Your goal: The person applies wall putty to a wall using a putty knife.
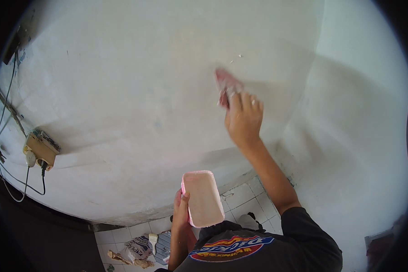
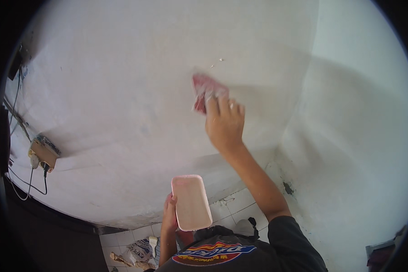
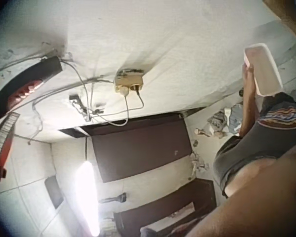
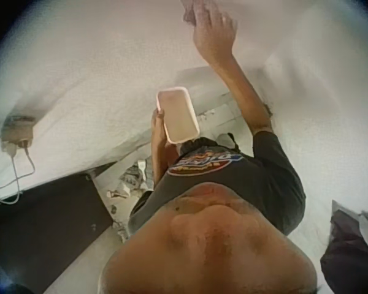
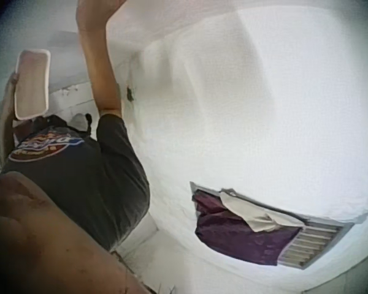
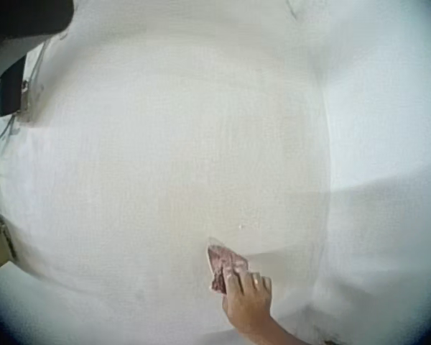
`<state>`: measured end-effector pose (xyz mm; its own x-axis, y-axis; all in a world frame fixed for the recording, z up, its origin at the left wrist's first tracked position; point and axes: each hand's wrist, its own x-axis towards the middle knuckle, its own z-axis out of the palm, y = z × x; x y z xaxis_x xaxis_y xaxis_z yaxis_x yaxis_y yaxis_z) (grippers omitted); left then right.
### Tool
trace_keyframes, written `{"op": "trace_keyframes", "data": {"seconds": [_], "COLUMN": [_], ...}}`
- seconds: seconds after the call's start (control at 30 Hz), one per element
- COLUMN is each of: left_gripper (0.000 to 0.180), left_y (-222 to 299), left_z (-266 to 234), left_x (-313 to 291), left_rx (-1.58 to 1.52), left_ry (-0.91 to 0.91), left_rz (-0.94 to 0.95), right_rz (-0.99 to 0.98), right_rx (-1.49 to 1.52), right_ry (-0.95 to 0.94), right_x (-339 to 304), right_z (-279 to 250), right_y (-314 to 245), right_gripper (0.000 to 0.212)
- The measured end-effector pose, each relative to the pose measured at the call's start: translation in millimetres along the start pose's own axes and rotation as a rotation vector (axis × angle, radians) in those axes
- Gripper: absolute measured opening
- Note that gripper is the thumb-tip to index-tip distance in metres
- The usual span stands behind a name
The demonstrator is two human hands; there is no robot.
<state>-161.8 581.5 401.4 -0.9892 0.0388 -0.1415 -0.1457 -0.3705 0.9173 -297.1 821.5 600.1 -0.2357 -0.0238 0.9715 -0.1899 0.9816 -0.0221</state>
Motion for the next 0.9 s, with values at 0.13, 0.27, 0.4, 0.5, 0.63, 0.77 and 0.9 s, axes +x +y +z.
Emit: {"op": "trace_keyframes", "data": {"seconds": [0.13, 0.27, 0.4, 0.5, 0.63, 0.77, 0.9], "left_gripper": [0.065, 0.065, 0.065, 0.066, 0.066, 0.066, 0.068], "left_y": [0, -5, 1, 5, 4, 1, -10], "left_z": [0, -5, -3, 2, 1, 2, -2], "left_x": [-1, 0, 4, 4, 5, -2, -5], "left_rx": [-0.005, -0.019, -0.013, 0.008, -0.033, -0.048, -0.041], "left_ry": [0.030, 0.003, -0.009, -0.006, -0.017, -0.008, 0.011], "left_rz": [-0.006, 0.007, -0.029, -0.036, -0.017, -0.002, 0.012], "right_rz": [0.022, 0.223, 0.072, 0.036, 0.253, 0.315, -0.111], "right_rx": [0.169, 0.186, 0.064, 0.192, 0.702, 0.564, -0.044], "right_ry": [-0.041, 0.128, 0.038, -0.051, -0.026, 0.117, 0.081], "right_x": [-10, 44, 32, 11, 22, 71, 61], "right_z": [-10, -18, -6, -10, -16, -25, -1], "right_y": [5, 43, 0, -45, -39, 6, 2], "right_gripper": [0.018, 0.012, 0.011, 0.013, 0.014, 0.017, 0.022]}}
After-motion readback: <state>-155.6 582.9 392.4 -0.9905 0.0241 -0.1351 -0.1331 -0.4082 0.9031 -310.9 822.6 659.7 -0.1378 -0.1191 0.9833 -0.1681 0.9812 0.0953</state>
